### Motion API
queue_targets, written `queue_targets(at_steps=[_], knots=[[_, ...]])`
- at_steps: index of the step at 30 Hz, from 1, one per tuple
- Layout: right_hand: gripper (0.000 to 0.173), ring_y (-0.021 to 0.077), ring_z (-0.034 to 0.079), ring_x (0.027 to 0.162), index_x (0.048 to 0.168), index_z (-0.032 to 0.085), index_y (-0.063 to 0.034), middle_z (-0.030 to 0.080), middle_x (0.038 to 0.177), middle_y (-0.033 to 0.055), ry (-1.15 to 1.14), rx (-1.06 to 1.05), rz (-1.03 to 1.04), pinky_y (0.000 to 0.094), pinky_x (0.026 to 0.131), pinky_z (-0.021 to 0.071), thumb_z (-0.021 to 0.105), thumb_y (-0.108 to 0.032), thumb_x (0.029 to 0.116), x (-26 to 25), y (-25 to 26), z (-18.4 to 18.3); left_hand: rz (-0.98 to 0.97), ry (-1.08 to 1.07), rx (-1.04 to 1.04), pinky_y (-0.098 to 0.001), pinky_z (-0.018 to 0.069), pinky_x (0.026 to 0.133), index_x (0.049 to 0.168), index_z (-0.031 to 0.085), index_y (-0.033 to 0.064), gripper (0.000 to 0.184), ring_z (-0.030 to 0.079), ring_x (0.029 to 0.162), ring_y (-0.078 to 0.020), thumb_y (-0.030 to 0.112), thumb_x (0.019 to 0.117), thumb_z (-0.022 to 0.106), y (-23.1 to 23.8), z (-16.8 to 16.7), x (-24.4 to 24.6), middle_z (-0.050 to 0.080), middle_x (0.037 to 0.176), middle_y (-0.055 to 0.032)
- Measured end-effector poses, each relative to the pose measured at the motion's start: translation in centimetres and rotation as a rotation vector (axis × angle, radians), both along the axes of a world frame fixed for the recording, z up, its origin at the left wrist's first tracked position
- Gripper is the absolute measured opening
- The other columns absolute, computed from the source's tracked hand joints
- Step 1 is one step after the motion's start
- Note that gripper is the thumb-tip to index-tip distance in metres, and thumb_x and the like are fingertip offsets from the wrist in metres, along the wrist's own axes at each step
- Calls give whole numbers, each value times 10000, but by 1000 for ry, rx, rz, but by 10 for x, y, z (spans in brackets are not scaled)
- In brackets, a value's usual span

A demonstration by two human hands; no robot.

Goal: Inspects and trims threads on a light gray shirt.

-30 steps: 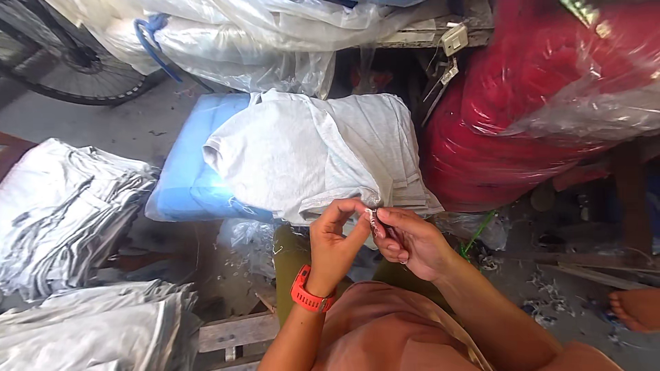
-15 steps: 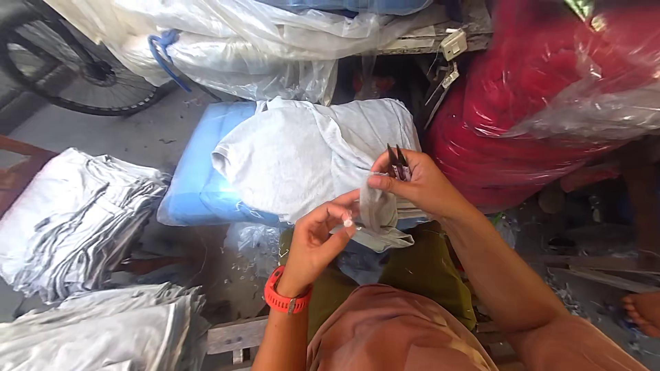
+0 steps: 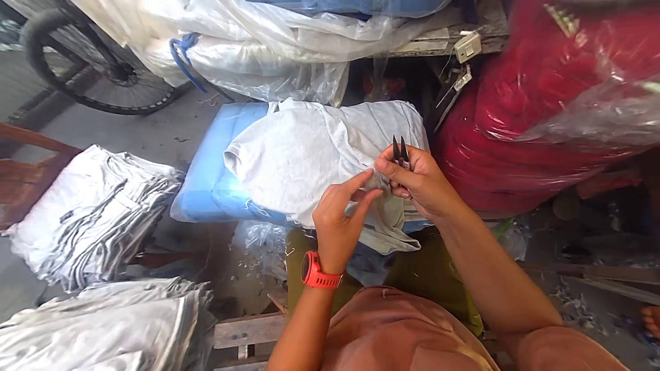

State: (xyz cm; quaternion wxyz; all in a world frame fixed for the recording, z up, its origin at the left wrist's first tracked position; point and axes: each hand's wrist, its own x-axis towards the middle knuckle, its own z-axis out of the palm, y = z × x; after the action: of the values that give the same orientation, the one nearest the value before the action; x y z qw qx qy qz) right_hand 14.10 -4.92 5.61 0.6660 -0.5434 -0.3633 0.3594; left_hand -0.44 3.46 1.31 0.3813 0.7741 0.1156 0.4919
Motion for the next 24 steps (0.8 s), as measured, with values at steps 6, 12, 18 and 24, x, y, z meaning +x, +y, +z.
queue_targets(at_steps=[6,12,18,24], knots=[[112,-53,426,550,957,592,-111,487,690,-113,-349,20,-168,108,513,356,659,-192,994,-3,6,-3,130,39,192,-251,567,854,996,751,-39,120,714,903,-148,59,961,690,0,3,-8,756,947,-132],[173,-30,387,499,954,600,-95,460,638,-75,-522,-1,-159,113,465,310,663,-248,1006,-12,10,-2,-159,143,-422,-241,584,810,1130,610,24,150,677,860,-37,133,1063,532,-5,27,-22,695,990,8],[327,-9,512,689,1230,576,-71,582,945,-39,-395,4,-134,153,586,427,380,-303,1111,-20,-17,9,-249,80,-845,-295,594,839,1076,639,97,135,690,852,-84,109,1056,506,1,26,-30,694,912,25],[373,-67,479,570,991,609,-142,533,726,-116,522,-113,416,76,506,386,332,-382,1063,-49,-38,0,-323,78,-791,-303,584,872,1063,654,114,106,691,891,-86,130,1041,551,-2,22,-39,709,932,30]])
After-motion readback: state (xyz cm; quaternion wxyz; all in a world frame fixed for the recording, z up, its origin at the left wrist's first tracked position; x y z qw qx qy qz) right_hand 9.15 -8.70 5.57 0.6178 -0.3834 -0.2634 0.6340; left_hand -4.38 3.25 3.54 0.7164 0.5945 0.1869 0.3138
